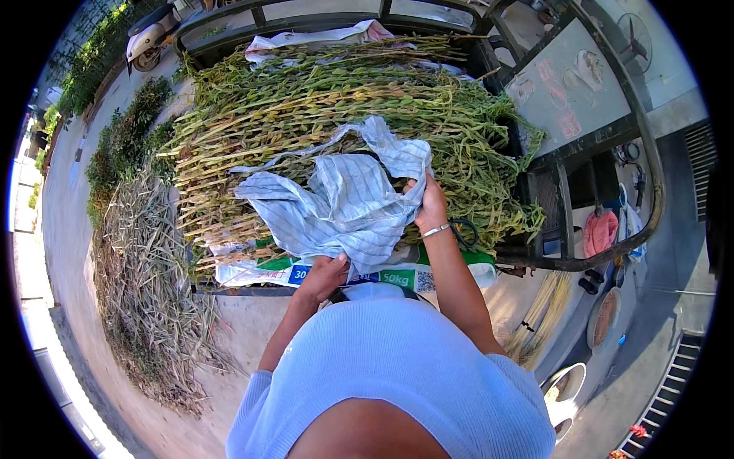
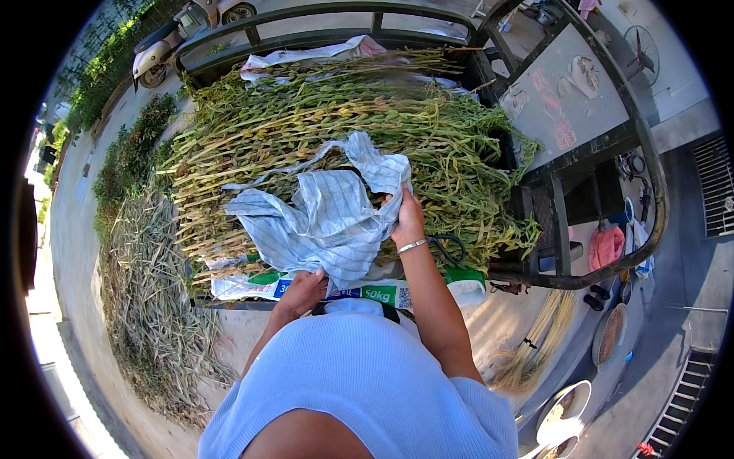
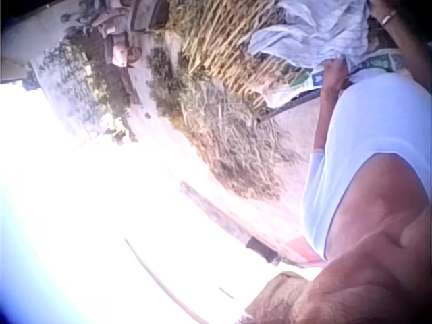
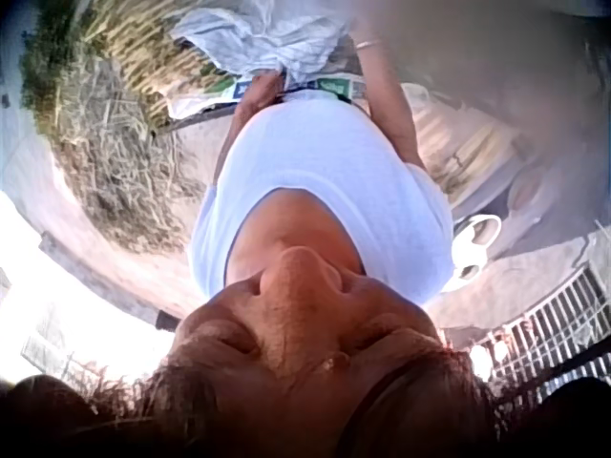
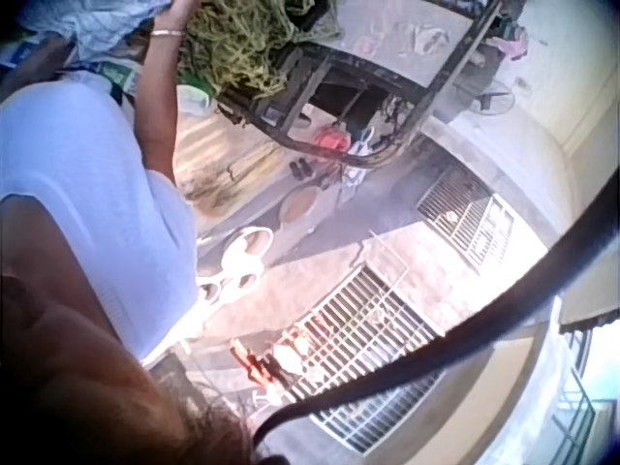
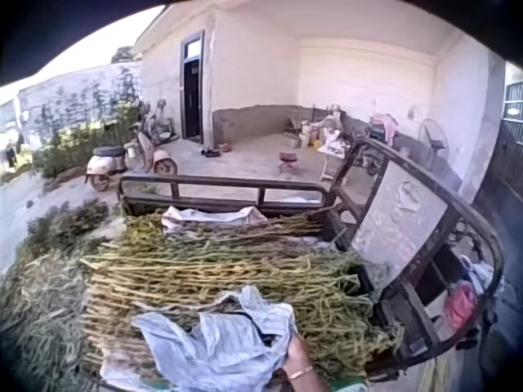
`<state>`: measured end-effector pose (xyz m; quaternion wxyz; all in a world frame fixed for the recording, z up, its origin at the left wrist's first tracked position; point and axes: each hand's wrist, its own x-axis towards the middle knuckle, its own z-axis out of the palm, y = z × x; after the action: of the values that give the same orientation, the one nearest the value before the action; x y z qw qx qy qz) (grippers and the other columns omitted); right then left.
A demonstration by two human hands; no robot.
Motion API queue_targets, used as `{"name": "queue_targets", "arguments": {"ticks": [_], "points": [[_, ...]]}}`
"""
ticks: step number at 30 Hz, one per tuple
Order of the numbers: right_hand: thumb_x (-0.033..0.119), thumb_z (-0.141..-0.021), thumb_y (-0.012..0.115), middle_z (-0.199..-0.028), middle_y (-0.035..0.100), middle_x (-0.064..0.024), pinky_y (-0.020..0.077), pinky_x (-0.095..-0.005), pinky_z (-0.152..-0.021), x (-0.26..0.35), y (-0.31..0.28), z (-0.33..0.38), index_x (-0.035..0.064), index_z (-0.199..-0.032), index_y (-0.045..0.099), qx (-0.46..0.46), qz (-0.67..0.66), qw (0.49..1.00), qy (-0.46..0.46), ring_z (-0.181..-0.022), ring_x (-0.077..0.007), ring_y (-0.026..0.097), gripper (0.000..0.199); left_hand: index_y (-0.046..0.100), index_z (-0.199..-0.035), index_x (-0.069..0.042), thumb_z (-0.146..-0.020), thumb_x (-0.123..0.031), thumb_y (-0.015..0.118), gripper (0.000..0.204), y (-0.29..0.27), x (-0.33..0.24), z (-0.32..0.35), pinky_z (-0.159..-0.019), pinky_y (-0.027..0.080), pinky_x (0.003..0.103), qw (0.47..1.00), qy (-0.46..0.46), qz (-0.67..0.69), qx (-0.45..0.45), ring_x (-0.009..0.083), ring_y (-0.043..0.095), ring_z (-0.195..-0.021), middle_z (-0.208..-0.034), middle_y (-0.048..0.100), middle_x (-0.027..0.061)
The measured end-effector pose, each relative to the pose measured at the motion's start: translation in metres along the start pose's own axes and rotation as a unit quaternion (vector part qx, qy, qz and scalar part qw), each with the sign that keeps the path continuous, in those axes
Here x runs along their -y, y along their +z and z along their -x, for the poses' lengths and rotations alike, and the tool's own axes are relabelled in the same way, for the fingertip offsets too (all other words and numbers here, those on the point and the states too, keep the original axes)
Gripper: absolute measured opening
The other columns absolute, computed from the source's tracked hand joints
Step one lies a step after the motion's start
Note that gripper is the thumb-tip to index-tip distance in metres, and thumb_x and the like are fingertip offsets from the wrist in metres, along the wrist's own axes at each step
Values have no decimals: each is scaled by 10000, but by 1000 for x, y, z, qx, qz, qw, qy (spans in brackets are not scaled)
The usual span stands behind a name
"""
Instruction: The person uses a pair of scissors to cut a piece of light blue striped fabric into smaller strips. The fabric is held over a cart filled with green plant stalks. The person repeatedly cuts the fabric and gathers the resulting strips.
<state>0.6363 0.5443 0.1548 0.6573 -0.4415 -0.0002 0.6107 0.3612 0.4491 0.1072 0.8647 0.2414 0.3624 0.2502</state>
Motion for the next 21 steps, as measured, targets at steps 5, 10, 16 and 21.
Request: {"name": "queue_targets", "arguments": {"ticks": [5,10,16,21], "points": [[304,-937,452,-764,578,-53,464,-302,-573,50,-34,-14,50,-989,538,2,66,990,-124,-630,-164,540,273,530,-1074,-7,-897,-251,549,302,12,-17,19,-795,503,353,980,43,50,-189,222,597,-919,-1027,595,126],[245,-910,508,-1098,576,-124,462,-346,-794,99,-60,-15,-5,-1164,500,-103,192,947,-235,-920,-210,573,357,524,-1098,-43,-887,-256,567,303,-32,-35,29,-686,530,301,919,179,106,-336,191,610,-840,-992,606,105],[165,-827,587,-847,548,-106,464,-362,-683,91,-83,4,-12,-1057,544,-261,647,572,-432,-750,-253,560,293,530,-966,-49,-847,-288,628,284,-27,-73,1,-629,500,292,895,180,143,-382,165,594,-769,-871,589,50],[81,-755,633,-817,540,-104,459,-335,-629,49,30,71,18,-932,557,89,605,644,-459,-707,-236,555,203,543,-858,-77,-817,-159,653,144,-40,-62,-25,-589,500,277,899,196,129,-369,120,584,-645,-759,594,12]]}}
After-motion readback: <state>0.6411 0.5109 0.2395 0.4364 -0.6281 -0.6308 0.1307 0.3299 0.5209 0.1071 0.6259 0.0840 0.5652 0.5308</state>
